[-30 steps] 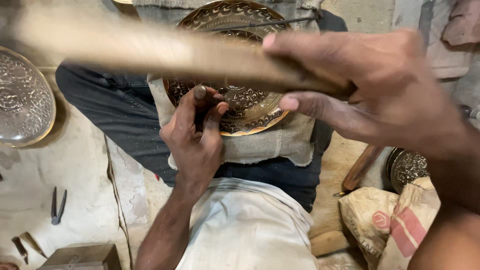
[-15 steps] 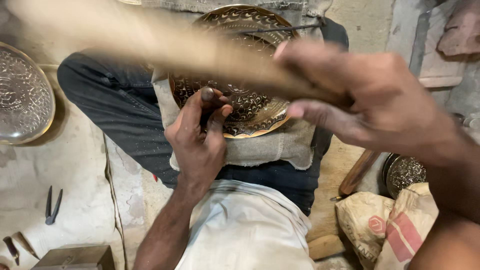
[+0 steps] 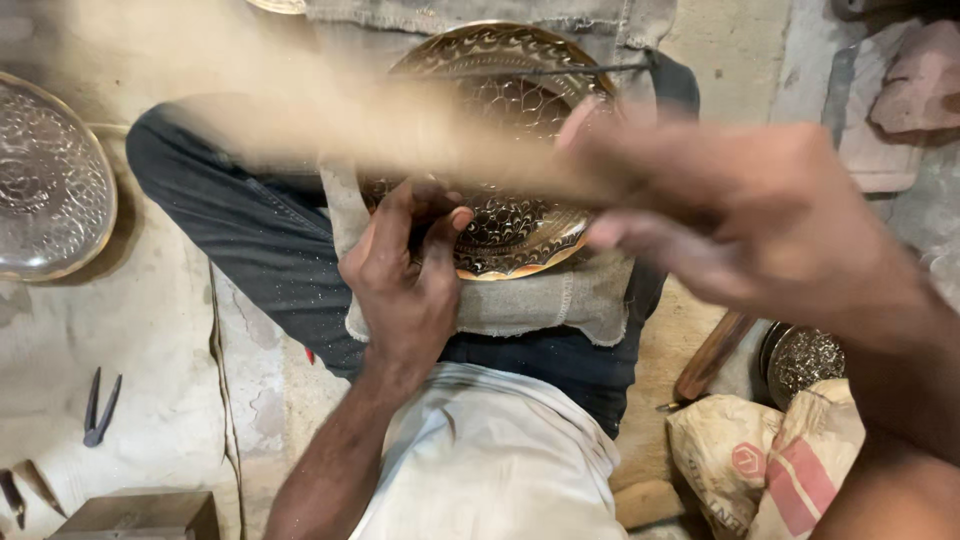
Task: The person sits cross-legged on the floor with an engraved brass plate resting on a cloth cushion on their lap. They hold a small punch against the plate's patterned surface with one hand and strike it with a wooden mallet held in the other hand, repositioning the punch repeatedly to work the design across the plate.
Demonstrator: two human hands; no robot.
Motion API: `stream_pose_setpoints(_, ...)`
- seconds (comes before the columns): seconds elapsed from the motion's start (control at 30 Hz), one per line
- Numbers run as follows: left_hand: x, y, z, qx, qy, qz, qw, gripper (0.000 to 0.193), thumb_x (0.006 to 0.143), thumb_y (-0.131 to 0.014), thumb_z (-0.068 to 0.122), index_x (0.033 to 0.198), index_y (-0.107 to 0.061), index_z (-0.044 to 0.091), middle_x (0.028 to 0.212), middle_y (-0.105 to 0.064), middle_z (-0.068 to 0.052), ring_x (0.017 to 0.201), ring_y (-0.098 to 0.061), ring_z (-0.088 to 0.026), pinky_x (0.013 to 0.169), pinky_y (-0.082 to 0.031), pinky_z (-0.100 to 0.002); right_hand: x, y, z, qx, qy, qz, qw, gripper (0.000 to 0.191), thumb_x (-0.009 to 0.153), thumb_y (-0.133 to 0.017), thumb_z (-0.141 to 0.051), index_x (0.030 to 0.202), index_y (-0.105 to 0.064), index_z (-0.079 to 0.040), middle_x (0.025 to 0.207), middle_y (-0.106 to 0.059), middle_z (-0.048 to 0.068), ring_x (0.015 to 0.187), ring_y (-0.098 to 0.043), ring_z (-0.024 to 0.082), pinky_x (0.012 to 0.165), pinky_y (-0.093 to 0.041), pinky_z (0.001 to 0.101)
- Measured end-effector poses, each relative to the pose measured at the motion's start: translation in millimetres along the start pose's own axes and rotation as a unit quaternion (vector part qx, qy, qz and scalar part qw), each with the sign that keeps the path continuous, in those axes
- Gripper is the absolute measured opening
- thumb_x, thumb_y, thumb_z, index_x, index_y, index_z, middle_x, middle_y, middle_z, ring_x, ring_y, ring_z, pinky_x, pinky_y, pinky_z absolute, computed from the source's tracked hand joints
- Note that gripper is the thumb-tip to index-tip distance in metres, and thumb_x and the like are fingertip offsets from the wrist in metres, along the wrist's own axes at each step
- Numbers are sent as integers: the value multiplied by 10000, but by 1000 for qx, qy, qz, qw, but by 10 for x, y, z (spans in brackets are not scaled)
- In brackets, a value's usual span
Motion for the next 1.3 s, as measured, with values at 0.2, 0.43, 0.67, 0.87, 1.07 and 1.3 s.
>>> stream_pose_setpoints(0.2,117,50,58,-58,0,3,998,242,980,-692,-123,1205,-661,-40,1063,-759,-142,933,-750,-152,824,-654,-276,-89,124,3,70,-37,44,996,569,875,-815,-263,1371,-619,-66,986,-769,129,649,-681,115,551,-515,268)
stream_pose_setpoints(0.43,370,8,141,7,-77,-144,987,312,950,-675,-128,1240,-649,-18,1119,-745,-152,1011,-770,-201,867,-657,-306,-330,-103,228,113,31,164,979,560,866,-847,-213,1320,-601,2,1151,-718,207,928,-744,199,769,-605,280)
stream_pose_setpoints(0.67,353,12,167,57,-91,-148,983,364,917,-659,-138,1256,-639,-7,1075,-717,-143,965,-758,-227,836,-632,-345,-345,-164,229,144,29,244,958,541,948,-846,-242,1376,-593,-28,1200,-711,163,1008,-740,177,842,-617,241)
stream_pose_setpoints(0.87,364,-1,137,82,-99,-159,979,244,945,-671,-112,1130,-652,45,1030,-730,-112,931,-768,-206,790,-622,-328,-441,-244,282,149,-30,145,978,540,892,-856,-176,1366,-646,-22,1154,-762,143,927,-738,116,769,-605,241)
stream_pose_setpoints(1.07,366,5,132,67,-85,-165,980,201,948,-661,-112,1112,-663,4,1025,-738,-125,949,-780,-200,778,-626,-321,-491,-379,313,207,-74,151,964,513,853,-830,-124,1314,-634,-13,1126,-754,127,895,-716,131,778,-580,251)
stream_pose_setpoints(1.3,382,22,162,72,-93,-170,978,262,904,-674,-117,1147,-655,-23,1007,-718,-155,929,-749,-239,795,-609,-351,-469,-356,250,171,-32,181,968,490,929,-815,-181,1352,-618,-31,1156,-733,138,945,-739,187,813,-606,302)
Point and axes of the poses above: each hand's wrist, its own x-axis towards the middle knuckle, its own y-axis out of the back of the hand, z = x × y, the point moved 4 cm from there along x, towards the middle knuckle
